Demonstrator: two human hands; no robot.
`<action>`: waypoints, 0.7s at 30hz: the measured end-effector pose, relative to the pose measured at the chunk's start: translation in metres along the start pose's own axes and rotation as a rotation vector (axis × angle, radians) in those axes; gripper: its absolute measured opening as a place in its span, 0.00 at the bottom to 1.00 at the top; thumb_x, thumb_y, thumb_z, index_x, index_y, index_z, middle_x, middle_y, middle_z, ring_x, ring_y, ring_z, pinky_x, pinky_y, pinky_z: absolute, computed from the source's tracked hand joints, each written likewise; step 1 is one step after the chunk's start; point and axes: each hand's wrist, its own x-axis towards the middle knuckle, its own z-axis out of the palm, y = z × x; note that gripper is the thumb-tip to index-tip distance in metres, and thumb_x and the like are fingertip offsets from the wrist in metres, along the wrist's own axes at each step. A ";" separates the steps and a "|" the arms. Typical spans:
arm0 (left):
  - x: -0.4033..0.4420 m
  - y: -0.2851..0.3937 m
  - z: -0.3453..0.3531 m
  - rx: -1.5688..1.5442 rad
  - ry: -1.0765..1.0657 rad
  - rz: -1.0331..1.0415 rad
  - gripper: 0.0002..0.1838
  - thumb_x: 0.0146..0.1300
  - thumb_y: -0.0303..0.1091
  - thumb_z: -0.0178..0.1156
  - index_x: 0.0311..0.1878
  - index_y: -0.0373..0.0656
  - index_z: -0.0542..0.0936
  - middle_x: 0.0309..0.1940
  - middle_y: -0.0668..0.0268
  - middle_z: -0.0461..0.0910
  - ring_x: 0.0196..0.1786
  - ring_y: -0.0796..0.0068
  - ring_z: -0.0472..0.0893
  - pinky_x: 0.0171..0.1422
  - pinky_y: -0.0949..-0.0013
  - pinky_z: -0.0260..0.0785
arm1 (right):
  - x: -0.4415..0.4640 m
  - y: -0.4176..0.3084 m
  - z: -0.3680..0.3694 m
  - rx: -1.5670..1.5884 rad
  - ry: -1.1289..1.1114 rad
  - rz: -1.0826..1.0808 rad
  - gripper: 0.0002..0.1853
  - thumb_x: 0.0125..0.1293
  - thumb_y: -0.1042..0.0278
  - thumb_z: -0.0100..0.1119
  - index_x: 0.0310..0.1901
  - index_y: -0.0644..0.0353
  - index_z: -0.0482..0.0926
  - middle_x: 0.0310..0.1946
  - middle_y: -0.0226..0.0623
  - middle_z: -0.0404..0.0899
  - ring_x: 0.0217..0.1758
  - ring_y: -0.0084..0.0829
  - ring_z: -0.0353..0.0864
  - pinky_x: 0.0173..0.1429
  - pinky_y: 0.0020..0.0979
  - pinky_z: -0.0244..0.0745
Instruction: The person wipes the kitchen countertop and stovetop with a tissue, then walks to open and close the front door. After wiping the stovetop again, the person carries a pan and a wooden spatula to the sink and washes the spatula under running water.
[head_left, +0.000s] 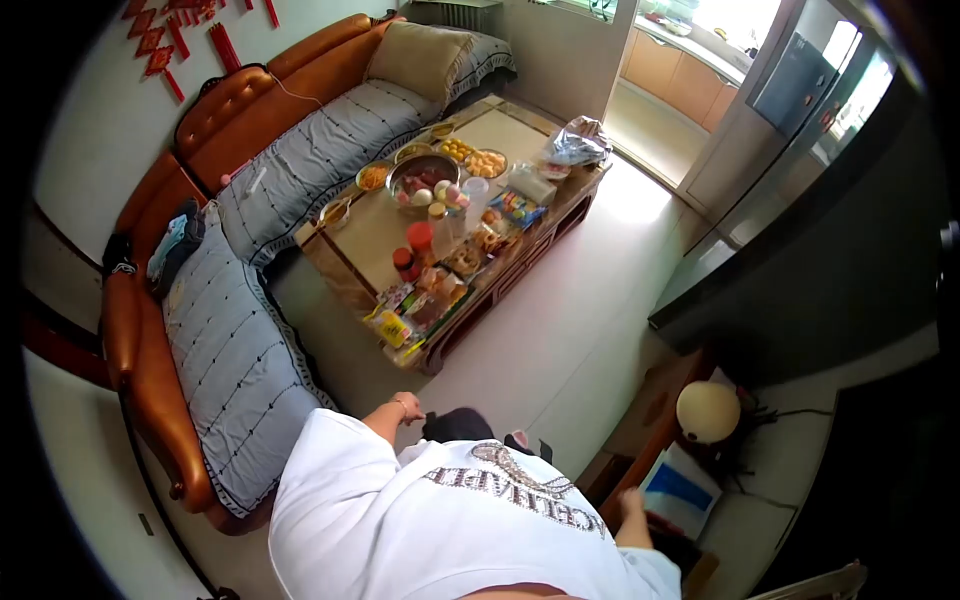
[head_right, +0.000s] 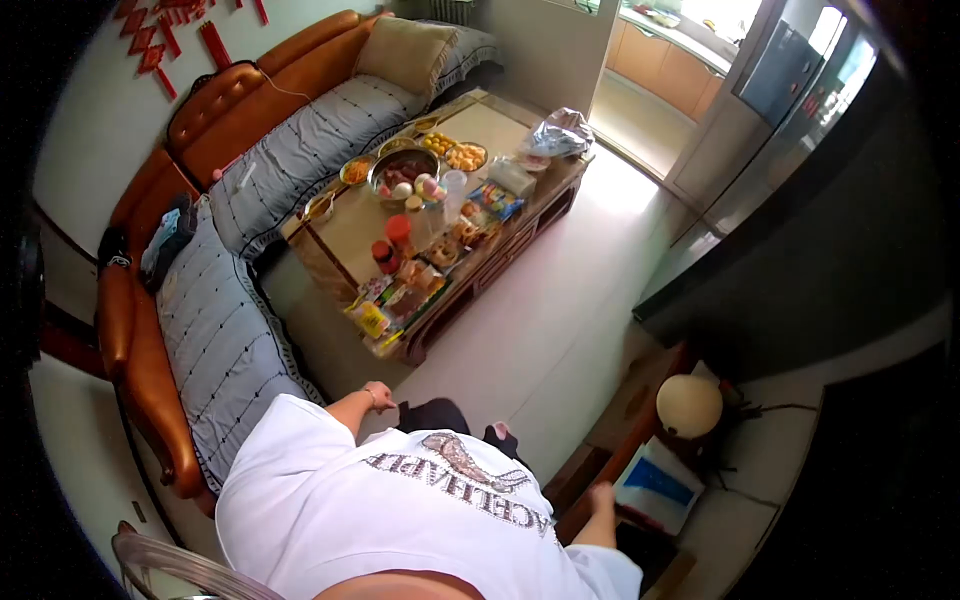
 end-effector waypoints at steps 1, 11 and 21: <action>0.012 0.006 -0.013 -0.147 -0.027 -0.092 0.15 0.53 0.49 0.60 0.27 0.46 0.81 0.23 0.68 0.82 0.26 0.77 0.82 0.36 0.72 0.74 | 0.056 0.056 0.015 0.395 0.301 0.434 0.08 0.53 0.66 0.52 0.29 0.58 0.80 0.28 0.39 0.79 0.31 0.39 0.77 0.33 0.41 0.71; 0.231 0.050 -0.091 -0.461 -0.248 -0.300 0.17 0.56 0.43 0.58 0.30 0.34 0.80 0.23 0.57 0.80 0.26 0.64 0.81 0.35 0.61 0.74 | 0.249 0.374 -0.440 1.327 0.916 0.458 0.16 0.50 0.65 0.59 0.18 0.64 0.63 0.12 0.41 0.63 0.16 0.32 0.61 0.24 0.32 0.62; 0.461 0.443 -0.485 0.020 -0.008 0.648 0.14 0.52 0.35 0.47 0.21 0.44 0.81 0.16 0.61 0.77 0.19 0.67 0.78 0.28 0.65 0.71 | 0.379 0.558 -0.418 1.034 0.259 0.629 0.15 0.52 0.56 0.58 0.25 0.62 0.78 0.22 0.46 0.77 0.29 0.45 0.77 0.35 0.40 0.72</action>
